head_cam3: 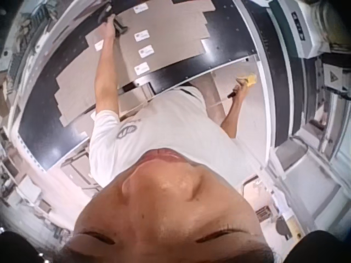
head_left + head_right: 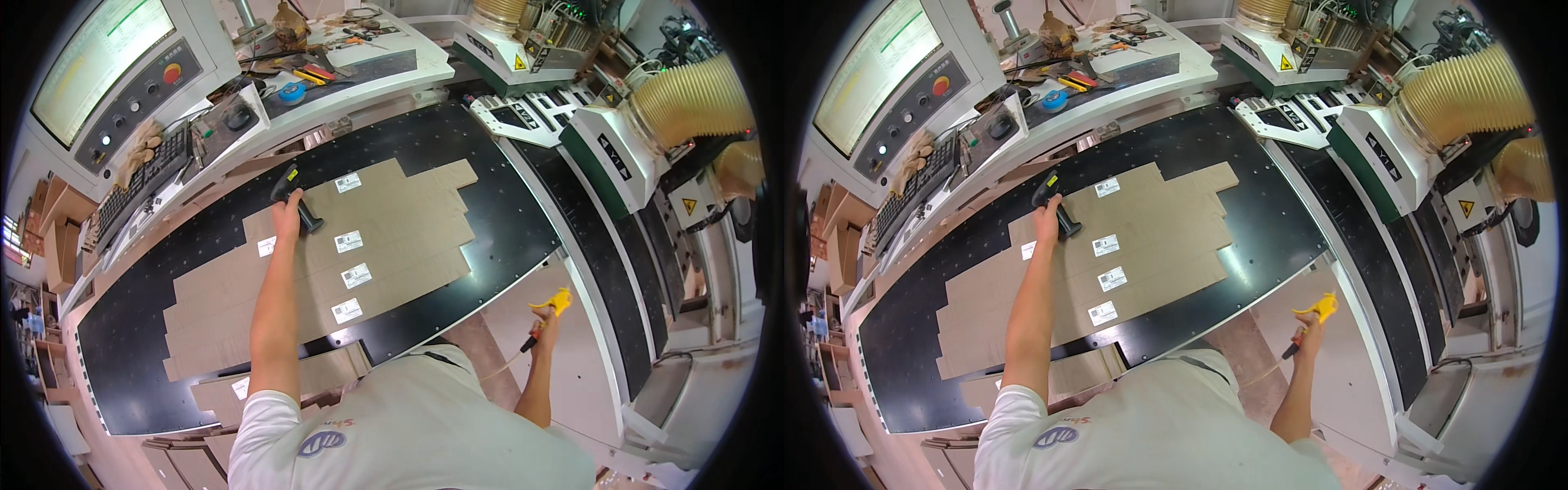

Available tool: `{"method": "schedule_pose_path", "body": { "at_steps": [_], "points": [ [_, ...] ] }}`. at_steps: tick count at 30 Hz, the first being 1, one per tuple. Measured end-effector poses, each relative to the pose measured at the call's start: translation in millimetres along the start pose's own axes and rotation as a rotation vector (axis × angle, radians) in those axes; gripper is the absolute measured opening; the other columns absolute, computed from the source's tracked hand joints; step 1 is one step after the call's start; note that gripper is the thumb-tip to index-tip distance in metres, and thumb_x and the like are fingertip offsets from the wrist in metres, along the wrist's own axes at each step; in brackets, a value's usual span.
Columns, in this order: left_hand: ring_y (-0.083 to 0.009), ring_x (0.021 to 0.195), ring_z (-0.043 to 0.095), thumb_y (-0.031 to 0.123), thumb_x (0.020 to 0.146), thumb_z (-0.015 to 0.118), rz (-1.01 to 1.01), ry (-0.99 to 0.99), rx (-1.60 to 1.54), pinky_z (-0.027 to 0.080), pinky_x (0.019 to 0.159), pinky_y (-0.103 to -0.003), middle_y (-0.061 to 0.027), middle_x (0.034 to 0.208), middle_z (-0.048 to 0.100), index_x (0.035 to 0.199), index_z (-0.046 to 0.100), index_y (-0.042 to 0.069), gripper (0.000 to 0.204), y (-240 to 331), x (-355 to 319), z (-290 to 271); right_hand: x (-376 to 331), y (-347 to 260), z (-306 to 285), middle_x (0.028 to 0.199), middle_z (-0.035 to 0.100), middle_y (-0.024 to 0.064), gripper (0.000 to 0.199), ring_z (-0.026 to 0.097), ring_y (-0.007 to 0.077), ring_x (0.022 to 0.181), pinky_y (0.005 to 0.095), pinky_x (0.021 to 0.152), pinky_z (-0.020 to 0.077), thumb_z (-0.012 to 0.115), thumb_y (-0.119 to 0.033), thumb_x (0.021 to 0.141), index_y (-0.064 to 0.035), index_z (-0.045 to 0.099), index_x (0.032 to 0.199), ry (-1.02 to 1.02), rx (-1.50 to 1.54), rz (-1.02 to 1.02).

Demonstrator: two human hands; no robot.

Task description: The person scans barcodes on flat cardboard pieces using a handheld barcode scanner, then uses a yellow utility knife to cut along the edges of the pieces. The person repeatedly picks up, scans, and cuts the cardboard pieces on a workbench in a warehouse setting.

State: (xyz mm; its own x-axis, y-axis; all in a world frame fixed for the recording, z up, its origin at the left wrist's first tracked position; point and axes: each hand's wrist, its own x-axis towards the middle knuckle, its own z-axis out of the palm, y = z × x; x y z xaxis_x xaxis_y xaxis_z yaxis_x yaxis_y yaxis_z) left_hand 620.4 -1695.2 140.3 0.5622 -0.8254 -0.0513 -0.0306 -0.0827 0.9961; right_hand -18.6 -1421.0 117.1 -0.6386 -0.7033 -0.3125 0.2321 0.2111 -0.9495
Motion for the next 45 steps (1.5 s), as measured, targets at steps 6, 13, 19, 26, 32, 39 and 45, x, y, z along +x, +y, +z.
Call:
{"method": "schedule_pose_path", "body": {
  "at_steps": [6, 13, 19, 26, 32, 39, 45],
  "points": [
    [-0.0219, 0.070, 0.063, 0.044, 0.084, 0.079, 0.065, 0.092, 0.224, 0.050, 0.070, -0.041, -0.0146, 0.071, 0.065, 0.079, 0.068, -0.009, 0.054, 8, -10, 13, -72, -102, 39, 0.103, 0.073, 0.0079, 0.031, 0.044, 0.0077, 0.045, 0.0216, 0.040, 0.0371, 0.056, -0.034, 0.106, -0.0098, 0.055, 0.126, -0.214, -0.126, -0.006],
    [-0.0138, 0.066, 0.055, 0.041, 0.087, 0.079, 0.074, 0.103, 0.147, 0.046, 0.060, -0.037, -0.0061, 0.069, 0.062, 0.078, 0.066, -0.005, 0.049, 2, -8, -8, -151, -159, 156, 0.080, 0.061, 0.0003, 0.036, 0.046, 0.0071, 0.053, 0.0258, 0.052, 0.0414, 0.053, -0.041, 0.107, -0.0077, 0.063, 0.116, -0.970, -0.649, 0.000],
    [-0.0148, 0.064, 0.059, 0.041, 0.085, 0.079, 0.095, 0.103, 0.093, 0.048, 0.061, -0.038, -0.0080, 0.065, 0.062, 0.075, 0.068, -0.005, 0.049, 13, -21, 10, -178, -185, 182, 0.081, 0.060, -0.0005, 0.039, 0.053, 0.0098, 0.061, 0.0265, 0.058, 0.0451, 0.055, -0.043, 0.106, -0.0079, 0.065, 0.120, -1.498, -0.718, -0.061],
    [-0.0215, 0.064, 0.062, 0.044, 0.085, 0.078, 0.087, 0.126, 0.173, 0.049, 0.064, -0.040, -0.0138, 0.067, 0.064, 0.080, 0.068, -0.008, 0.053, 20, -26, -1, -156, -169, 179, 0.080, 0.060, 0.0003, 0.038, 0.050, 0.0099, 0.056, 0.0271, 0.056, 0.0439, 0.053, -0.040, 0.107, -0.0069, 0.065, 0.120, -1.282, -0.821, -0.019],
    [-0.0187, 0.069, 0.062, 0.042, 0.086, 0.078, 0.076, 0.114, 0.125, 0.049, 0.067, -0.041, -0.0121, 0.072, 0.066, 0.087, 0.070, -0.007, 0.050, 18, -20, -1, -118, -104, 172, 0.064, 0.048, -0.0020, 0.042, 0.042, 0.0065, 0.044, 0.0243, 0.040, 0.0336, 0.046, -0.048, 0.110, -0.0094, 0.060, 0.120, -0.551, -0.531, -0.027],
    [-0.0158, 0.066, 0.053, 0.045, 0.088, 0.080, 0.012, 0.101, 0.050, 0.044, 0.062, -0.038, -0.0037, 0.073, 0.061, 0.083, 0.070, -0.001, 0.048, 7, -15, 5, -46, -21, 151, 0.069, 0.049, 0.0005, 0.044, 0.042, 0.0101, 0.042, 0.0273, 0.039, 0.0358, 0.047, -0.052, 0.109, -0.0087, 0.054, 0.105, -0.144, -0.503, -0.403],
    [-0.0175, 0.062, 0.054, 0.044, 0.086, 0.081, 0.131, 0.135, 0.087, 0.046, 0.062, -0.037, -0.0060, 0.070, 0.063, 0.082, 0.069, -0.007, 0.053, -2, -6, 3, -53, -56, 149, 0.088, 0.060, 0.0190, 0.049, 0.061, 0.0341, 0.083, 0.0455, 0.078, 0.0480, 0.043, -0.046, 0.111, 0.0011, 0.054, 0.111, -0.039, -0.596, -0.279]
  ]
}}
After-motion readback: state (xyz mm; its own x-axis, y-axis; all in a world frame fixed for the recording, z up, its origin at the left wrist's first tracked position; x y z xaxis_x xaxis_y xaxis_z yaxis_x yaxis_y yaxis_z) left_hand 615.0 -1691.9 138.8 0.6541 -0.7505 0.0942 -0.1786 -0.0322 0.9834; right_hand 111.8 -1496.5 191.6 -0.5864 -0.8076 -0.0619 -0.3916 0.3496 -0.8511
